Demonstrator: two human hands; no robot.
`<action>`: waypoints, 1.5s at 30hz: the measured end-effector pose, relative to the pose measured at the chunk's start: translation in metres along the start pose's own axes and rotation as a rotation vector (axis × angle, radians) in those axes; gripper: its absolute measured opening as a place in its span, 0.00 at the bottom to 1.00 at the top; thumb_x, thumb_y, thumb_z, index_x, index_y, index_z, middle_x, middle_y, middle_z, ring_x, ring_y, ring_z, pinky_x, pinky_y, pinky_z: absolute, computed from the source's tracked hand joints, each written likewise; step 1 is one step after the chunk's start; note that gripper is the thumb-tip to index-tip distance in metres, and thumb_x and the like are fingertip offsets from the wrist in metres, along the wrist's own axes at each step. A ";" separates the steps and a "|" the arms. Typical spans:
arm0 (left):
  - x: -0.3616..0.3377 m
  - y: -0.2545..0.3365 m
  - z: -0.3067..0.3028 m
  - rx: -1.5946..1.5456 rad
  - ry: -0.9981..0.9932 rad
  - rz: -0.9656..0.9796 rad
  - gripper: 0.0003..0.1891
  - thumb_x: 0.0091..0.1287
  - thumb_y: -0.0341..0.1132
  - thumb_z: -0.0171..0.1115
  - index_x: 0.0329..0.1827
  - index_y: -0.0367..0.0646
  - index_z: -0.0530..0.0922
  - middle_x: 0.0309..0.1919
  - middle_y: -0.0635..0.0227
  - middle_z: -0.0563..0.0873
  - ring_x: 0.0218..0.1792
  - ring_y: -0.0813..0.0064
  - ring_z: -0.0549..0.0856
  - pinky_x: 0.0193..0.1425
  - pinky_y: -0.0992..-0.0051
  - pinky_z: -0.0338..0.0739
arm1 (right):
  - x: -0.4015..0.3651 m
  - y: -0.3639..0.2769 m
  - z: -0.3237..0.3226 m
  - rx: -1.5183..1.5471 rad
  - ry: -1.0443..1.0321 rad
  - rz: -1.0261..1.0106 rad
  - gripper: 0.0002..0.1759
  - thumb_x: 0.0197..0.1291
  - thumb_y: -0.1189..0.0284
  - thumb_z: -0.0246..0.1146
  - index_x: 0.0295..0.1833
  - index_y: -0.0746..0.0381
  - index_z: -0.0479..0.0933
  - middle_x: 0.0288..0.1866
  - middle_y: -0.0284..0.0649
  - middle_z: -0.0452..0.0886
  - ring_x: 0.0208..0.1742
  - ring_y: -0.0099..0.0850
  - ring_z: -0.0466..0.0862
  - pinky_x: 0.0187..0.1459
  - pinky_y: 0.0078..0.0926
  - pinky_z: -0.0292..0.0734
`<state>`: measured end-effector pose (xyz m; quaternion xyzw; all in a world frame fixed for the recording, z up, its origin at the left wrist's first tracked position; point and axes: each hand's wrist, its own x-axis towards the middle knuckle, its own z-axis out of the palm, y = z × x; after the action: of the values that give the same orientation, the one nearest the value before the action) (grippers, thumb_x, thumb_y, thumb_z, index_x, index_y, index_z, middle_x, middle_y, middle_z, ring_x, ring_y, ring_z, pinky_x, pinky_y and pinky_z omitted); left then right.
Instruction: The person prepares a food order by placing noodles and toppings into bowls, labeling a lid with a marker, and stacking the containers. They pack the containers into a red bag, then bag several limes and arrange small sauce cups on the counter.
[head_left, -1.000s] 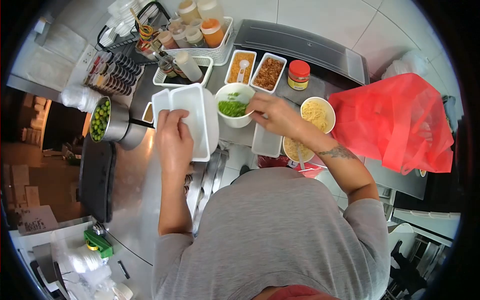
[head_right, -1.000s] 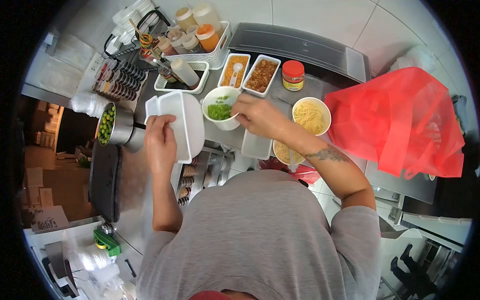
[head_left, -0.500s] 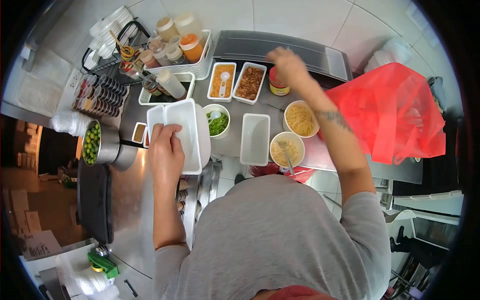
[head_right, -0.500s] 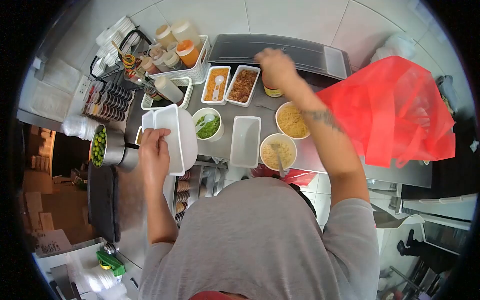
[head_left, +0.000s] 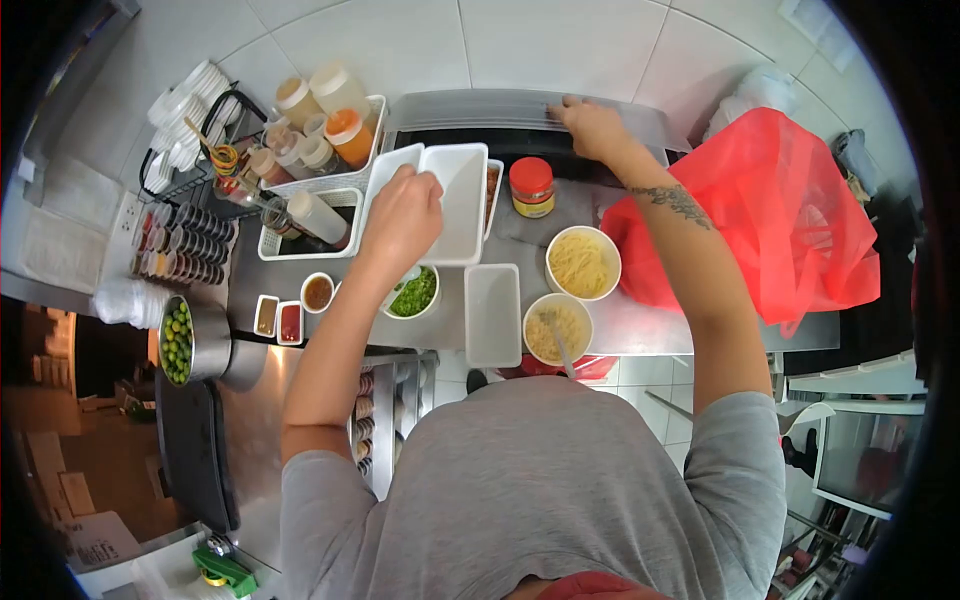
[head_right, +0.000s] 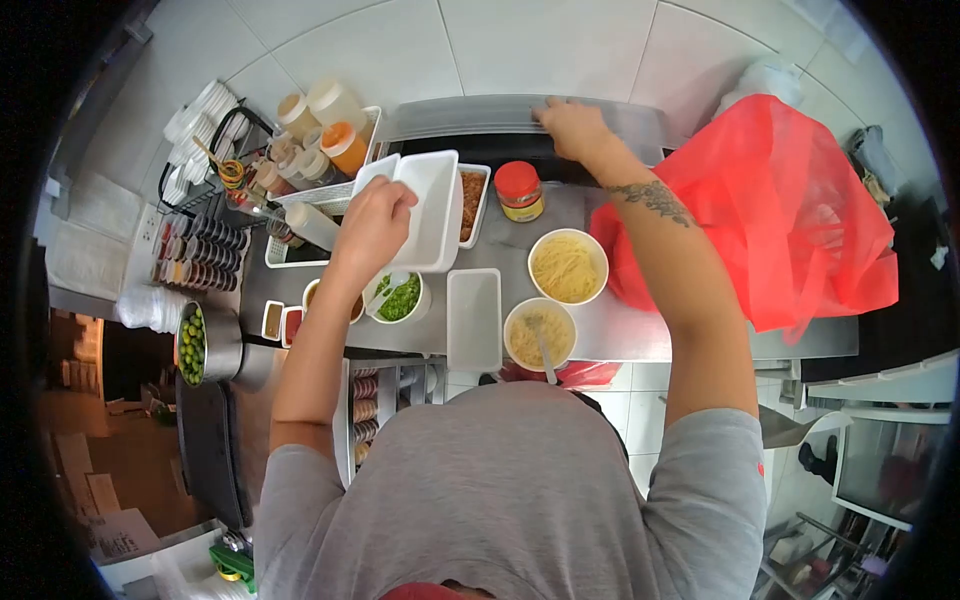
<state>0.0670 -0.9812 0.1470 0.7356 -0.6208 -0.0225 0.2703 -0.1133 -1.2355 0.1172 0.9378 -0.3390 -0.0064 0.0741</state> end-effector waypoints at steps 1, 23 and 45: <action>0.015 -0.003 0.006 0.018 -0.003 0.016 0.07 0.59 0.26 0.54 0.33 0.32 0.80 0.37 0.46 0.79 0.38 0.45 0.81 0.45 0.56 0.76 | 0.003 0.007 -0.008 0.030 0.013 -0.008 0.31 0.49 0.81 0.61 0.62 0.52 0.72 0.61 0.38 0.73 0.58 0.41 0.77 0.52 0.41 0.78; 0.202 0.067 0.179 0.084 -0.199 -0.098 0.17 0.61 0.38 0.60 0.50 0.39 0.80 0.49 0.44 0.81 0.51 0.49 0.82 0.54 0.56 0.78 | 0.072 0.101 -0.034 0.354 0.320 -0.103 0.13 0.53 0.80 0.61 0.45 0.60 0.82 0.39 0.48 0.83 0.43 0.46 0.83 0.47 0.37 0.77; -0.036 0.018 0.074 0.185 -0.593 -0.081 0.09 0.61 0.31 0.58 0.42 0.35 0.75 0.37 0.46 0.83 0.40 0.48 0.84 0.44 0.53 0.77 | 0.073 0.099 -0.026 0.125 0.408 -0.059 0.16 0.54 0.81 0.57 0.46 0.55 0.84 0.41 0.45 0.85 0.44 0.44 0.83 0.48 0.37 0.78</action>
<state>0.0151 -0.9764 0.0806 0.7425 -0.6420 -0.1906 0.0082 -0.1183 -1.3536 0.1599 0.9319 -0.2891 0.2026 0.0827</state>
